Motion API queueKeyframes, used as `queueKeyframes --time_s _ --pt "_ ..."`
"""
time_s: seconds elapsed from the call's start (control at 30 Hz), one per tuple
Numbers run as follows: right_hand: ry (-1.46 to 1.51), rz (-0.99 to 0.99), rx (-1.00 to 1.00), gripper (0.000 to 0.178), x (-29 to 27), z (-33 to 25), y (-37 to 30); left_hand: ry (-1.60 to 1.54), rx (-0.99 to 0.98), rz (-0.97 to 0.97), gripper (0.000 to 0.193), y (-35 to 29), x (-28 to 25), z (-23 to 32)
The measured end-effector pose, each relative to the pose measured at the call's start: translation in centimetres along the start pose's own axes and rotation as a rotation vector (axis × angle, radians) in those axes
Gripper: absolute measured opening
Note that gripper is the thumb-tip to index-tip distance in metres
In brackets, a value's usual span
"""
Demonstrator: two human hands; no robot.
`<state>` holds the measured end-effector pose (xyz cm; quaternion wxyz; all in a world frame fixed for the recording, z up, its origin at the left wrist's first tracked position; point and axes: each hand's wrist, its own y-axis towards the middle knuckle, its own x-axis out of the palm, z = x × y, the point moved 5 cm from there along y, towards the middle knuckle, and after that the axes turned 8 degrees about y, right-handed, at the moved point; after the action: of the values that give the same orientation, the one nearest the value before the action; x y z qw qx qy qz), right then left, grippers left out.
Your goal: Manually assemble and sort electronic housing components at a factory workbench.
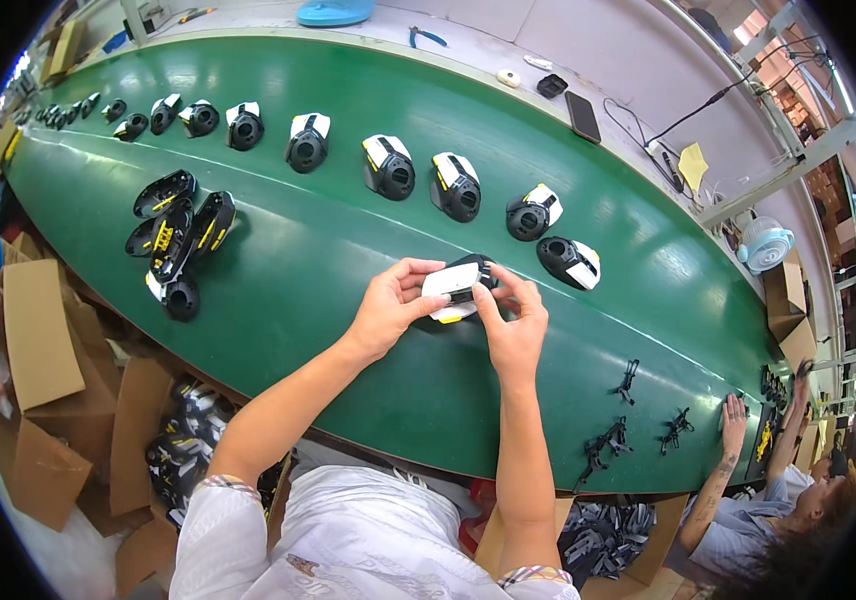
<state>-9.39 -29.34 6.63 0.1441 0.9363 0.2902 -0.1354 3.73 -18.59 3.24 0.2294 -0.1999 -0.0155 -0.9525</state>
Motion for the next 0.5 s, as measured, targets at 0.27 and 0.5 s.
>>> queueKeyframes --time_s 0.27,0.5 --pt "0.443 -0.261 0.145 0.071 0.9 0.4 0.7 0.094 0.055 -0.087 0.042 -0.3 0.0 0.8" --pt "0.271 -0.126 0.005 0.061 0.8 1.1 0.2 0.232 0.126 -0.106 0.037 0.2 0.1 1.0"
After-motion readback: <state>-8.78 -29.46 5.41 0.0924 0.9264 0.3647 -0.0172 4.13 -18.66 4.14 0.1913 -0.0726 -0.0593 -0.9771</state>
